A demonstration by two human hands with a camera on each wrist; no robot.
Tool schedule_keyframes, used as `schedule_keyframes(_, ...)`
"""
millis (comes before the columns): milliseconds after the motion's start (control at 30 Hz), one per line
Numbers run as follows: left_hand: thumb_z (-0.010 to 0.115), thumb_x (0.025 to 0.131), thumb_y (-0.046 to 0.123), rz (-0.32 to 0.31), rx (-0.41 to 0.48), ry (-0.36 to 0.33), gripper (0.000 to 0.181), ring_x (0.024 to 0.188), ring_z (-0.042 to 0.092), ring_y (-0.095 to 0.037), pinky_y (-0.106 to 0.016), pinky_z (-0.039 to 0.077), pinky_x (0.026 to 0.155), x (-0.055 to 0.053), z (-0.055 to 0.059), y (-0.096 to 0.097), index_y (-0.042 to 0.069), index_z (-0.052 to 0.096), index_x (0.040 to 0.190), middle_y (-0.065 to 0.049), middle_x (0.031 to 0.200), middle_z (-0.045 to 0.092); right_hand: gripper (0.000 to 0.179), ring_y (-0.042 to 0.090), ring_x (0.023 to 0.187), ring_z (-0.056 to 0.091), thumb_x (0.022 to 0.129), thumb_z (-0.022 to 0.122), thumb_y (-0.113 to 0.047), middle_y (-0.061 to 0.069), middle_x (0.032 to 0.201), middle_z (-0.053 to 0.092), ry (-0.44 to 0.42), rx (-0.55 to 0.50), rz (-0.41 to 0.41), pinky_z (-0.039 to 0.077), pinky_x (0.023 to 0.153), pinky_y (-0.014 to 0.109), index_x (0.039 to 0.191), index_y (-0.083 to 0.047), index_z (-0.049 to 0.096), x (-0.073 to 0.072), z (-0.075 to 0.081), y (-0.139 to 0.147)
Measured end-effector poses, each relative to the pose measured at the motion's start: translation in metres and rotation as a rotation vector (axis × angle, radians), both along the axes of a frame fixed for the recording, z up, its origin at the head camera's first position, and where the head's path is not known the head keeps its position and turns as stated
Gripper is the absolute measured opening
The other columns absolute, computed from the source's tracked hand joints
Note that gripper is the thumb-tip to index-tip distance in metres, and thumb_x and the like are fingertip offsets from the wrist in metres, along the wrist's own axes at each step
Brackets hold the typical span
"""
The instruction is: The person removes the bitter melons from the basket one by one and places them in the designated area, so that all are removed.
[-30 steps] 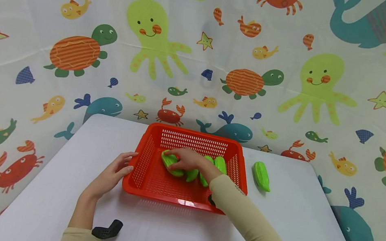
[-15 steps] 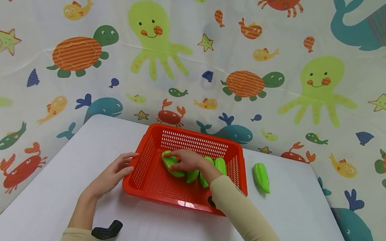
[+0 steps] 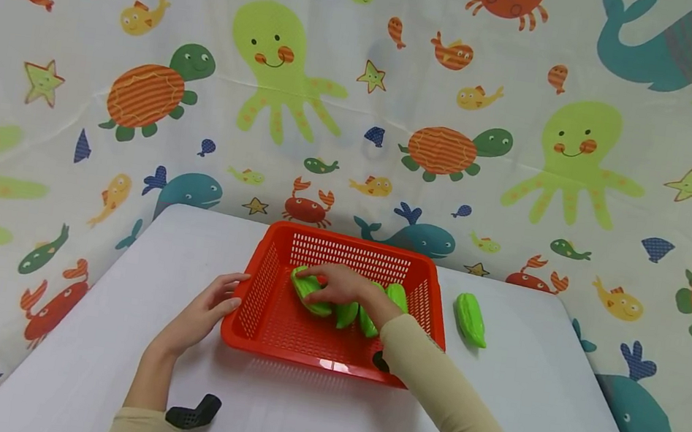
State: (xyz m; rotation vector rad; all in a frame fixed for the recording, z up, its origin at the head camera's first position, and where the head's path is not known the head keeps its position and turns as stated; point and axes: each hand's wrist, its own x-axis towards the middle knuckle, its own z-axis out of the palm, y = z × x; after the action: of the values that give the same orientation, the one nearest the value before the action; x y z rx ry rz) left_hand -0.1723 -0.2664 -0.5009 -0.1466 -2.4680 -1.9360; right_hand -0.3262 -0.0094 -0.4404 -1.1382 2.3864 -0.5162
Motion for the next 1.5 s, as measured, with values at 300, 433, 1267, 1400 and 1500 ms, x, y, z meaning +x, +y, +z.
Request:
schedule_keyframes(300,0.058,0.098,0.034,-0.008,0.016,0.004,0.053,0.131,0.043,-0.037,-0.046,0.052,0.093,-0.002,0.0,0.0,0.023,0.039,0.145,-0.013,0.145,0.041,0.049,0.018,0.113,0.057,0.09,0.072,-0.031,0.0,0.137,0.056,-0.017,-0.042,-0.002,0.045,0.101,0.036,0.137,-0.025,0.059,-0.004,0.0,0.002)
schedule_keyframes(433,0.057,0.098,0.035,-0.006,0.01,0.004,0.053,0.13,0.043,-0.037,-0.046,0.051,0.093,-0.002,0.0,0.0,0.023,0.039,0.146,-0.013,0.145,0.041,0.049,0.017,0.111,0.055,0.09,0.072,-0.031,-0.001,0.135,0.057,-0.02,-0.05,-0.017,0.045,0.1,0.036,0.136,-0.027,0.059,-0.004,0.003,0.001)
schedule_keyframes(1267,0.058,0.098,0.031,-0.008,0.004,0.006,0.052,0.13,0.043,-0.037,-0.048,0.051,0.094,-0.004,0.002,-0.002,0.024,0.039,0.146,-0.014,0.145,0.041,0.048,0.018,0.114,0.051,0.088,0.073,-0.031,-0.001,0.135,0.056,-0.039,-0.147,-0.164,0.046,0.096,0.037,0.134,-0.031,0.06,-0.006,0.029,0.021)
schedule_keyframes(1400,0.058,0.098,0.032,-0.012,0.01,0.003,0.053,0.131,0.042,-0.037,-0.047,0.051,0.094,-0.004,0.002,-0.002,0.024,0.039,0.146,-0.013,0.146,0.04,0.048,0.017,0.121,0.05,0.087,0.075,-0.032,-0.002,0.138,0.055,-0.055,-0.185,-0.222,0.044,0.101,0.04,0.134,-0.03,0.061,-0.006,0.036,0.027)
schedule_keyframes(1500,0.058,0.098,0.033,-0.014,0.013,0.003,0.053,0.131,0.042,-0.038,-0.046,0.051,0.094,-0.004,0.001,-0.002,0.024,0.038,0.146,-0.014,0.146,0.04,0.049,0.019,0.121,0.05,0.087,0.075,-0.033,-0.001,0.139,0.055,-0.062,-0.211,-0.272,0.046,0.098,0.041,0.134,-0.029,0.061,-0.006,0.042,0.033)
